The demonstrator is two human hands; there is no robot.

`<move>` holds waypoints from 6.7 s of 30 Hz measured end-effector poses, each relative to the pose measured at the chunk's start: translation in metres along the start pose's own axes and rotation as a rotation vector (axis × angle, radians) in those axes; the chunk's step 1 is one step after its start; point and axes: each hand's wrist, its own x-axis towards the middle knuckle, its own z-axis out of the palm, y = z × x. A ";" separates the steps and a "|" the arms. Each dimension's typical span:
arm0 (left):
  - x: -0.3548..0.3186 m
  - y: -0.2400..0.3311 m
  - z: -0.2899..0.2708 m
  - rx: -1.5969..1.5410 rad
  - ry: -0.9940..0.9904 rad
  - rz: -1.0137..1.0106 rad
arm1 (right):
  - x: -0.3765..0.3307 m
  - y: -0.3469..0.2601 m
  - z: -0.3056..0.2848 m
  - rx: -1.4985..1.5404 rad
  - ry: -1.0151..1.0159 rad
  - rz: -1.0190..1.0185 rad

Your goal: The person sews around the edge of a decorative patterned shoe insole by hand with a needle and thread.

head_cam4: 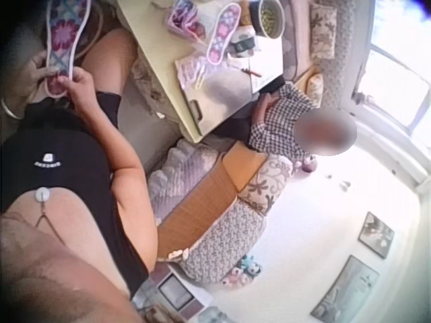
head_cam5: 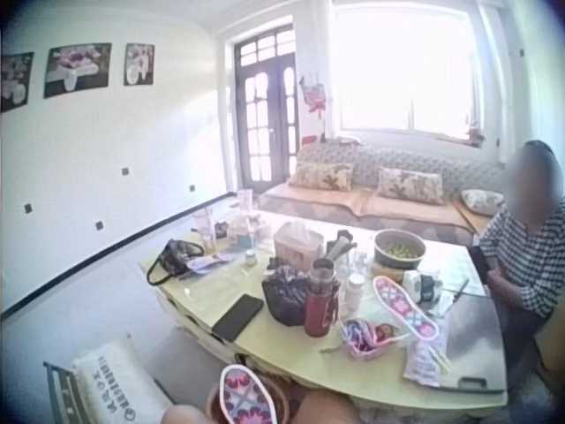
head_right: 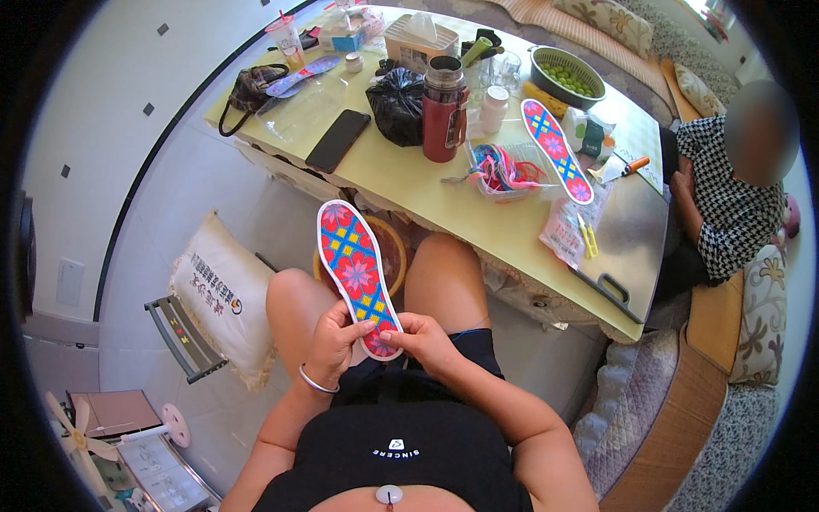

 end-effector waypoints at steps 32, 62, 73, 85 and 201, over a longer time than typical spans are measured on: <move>-0.019 0.015 0.009 0.097 0.056 -0.010 | 0.000 -0.022 0.004 -0.078 0.136 -0.118; -0.027 0.011 0.016 0.064 0.118 0.042 | 0.007 -0.011 0.006 -0.008 0.302 -0.155; -0.029 0.012 0.016 0.104 0.126 0.055 | 0.011 -0.011 -0.002 0.047 0.281 -0.109; -0.029 0.009 0.015 0.084 0.127 0.006 | 0.013 -0.003 0.004 -0.037 0.152 -0.145; -0.035 0.019 0.013 0.054 0.112 0.038 | 0.030 0.018 0.004 0.384 0.054 -0.023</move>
